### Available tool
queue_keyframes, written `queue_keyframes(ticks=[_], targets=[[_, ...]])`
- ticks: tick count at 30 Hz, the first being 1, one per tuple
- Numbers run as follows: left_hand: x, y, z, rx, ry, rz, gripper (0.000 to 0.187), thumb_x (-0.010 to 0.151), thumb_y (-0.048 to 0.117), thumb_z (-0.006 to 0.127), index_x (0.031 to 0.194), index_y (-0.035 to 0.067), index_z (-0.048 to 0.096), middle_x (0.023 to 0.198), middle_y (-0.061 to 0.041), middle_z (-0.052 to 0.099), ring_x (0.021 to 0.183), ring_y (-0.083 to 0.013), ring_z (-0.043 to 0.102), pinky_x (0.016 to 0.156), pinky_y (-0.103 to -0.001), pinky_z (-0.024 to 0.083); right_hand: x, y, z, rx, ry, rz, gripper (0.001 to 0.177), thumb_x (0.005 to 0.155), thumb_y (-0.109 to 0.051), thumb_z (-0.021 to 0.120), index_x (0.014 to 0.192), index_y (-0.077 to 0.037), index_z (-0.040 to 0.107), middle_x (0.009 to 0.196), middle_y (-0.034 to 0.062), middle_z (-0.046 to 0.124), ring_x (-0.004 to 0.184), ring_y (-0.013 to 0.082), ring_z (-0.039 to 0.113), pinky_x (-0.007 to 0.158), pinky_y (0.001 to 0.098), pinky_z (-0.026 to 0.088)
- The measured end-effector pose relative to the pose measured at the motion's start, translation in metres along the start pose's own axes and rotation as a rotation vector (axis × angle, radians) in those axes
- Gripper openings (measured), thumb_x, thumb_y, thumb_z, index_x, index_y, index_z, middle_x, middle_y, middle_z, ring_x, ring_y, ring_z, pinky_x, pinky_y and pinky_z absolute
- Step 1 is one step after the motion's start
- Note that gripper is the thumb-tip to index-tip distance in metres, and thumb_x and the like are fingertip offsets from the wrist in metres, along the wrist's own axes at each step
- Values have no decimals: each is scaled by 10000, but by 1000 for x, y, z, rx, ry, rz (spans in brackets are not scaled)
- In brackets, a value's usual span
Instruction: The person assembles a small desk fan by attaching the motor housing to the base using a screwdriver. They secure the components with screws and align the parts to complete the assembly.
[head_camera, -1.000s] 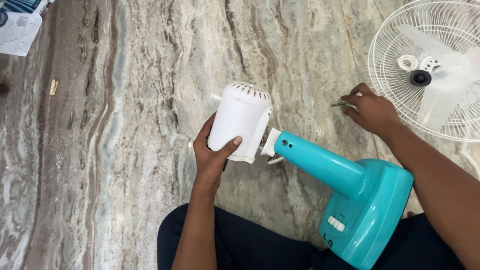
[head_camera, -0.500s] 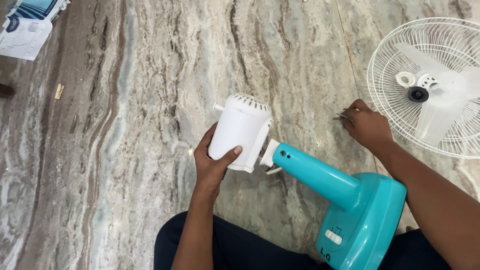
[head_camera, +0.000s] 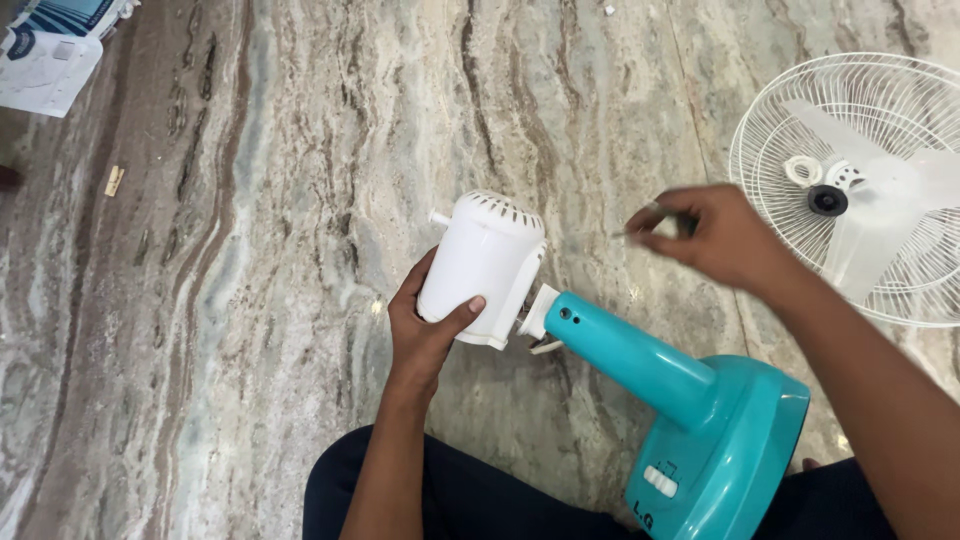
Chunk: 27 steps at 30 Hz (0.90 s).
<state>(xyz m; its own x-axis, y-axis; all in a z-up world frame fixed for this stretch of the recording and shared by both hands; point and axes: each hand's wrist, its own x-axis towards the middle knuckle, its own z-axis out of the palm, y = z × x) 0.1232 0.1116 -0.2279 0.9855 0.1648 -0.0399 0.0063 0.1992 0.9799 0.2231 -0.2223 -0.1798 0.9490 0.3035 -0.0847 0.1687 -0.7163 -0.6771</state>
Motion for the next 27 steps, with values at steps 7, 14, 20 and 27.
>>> queue_keyframes(ticks=[7,14,20,27], targets=[[-1,-2,-1,25,10,-7,771,724,89,868,1424,-13,562,1272,-153,705,1155,-227,695,982,-374,585,-45,-64,30,57,-87,-198,221,757,-208,819,957,-113,814,833,34,783,595,156,692,531,312,517],[-1,-4,-2,31,7,29,764,730,89,875,1422,-17,569,1270,-151,706,1154,-220,690,990,-366,577,-41,-68,40,-26,-100,-287,203,809,-204,788,994,-121,802,918,22,763,772,202,746,653,337,575],[-1,-4,-1,30,10,29,775,725,95,876,1425,-20,565,1271,-153,704,1154,-222,691,994,-365,575,-45,-76,48,-157,-100,-353,216,790,-179,774,1001,-146,810,974,-1,749,839,214,745,715,348,588],[-2,-1,-1,35,15,5,795,715,121,882,1428,-14,557,1268,-155,702,1155,-229,693,992,-370,579,-46,-77,51,-174,-81,-444,273,757,-121,772,1029,-131,788,1000,12,740,859,242,734,724,366,584]])
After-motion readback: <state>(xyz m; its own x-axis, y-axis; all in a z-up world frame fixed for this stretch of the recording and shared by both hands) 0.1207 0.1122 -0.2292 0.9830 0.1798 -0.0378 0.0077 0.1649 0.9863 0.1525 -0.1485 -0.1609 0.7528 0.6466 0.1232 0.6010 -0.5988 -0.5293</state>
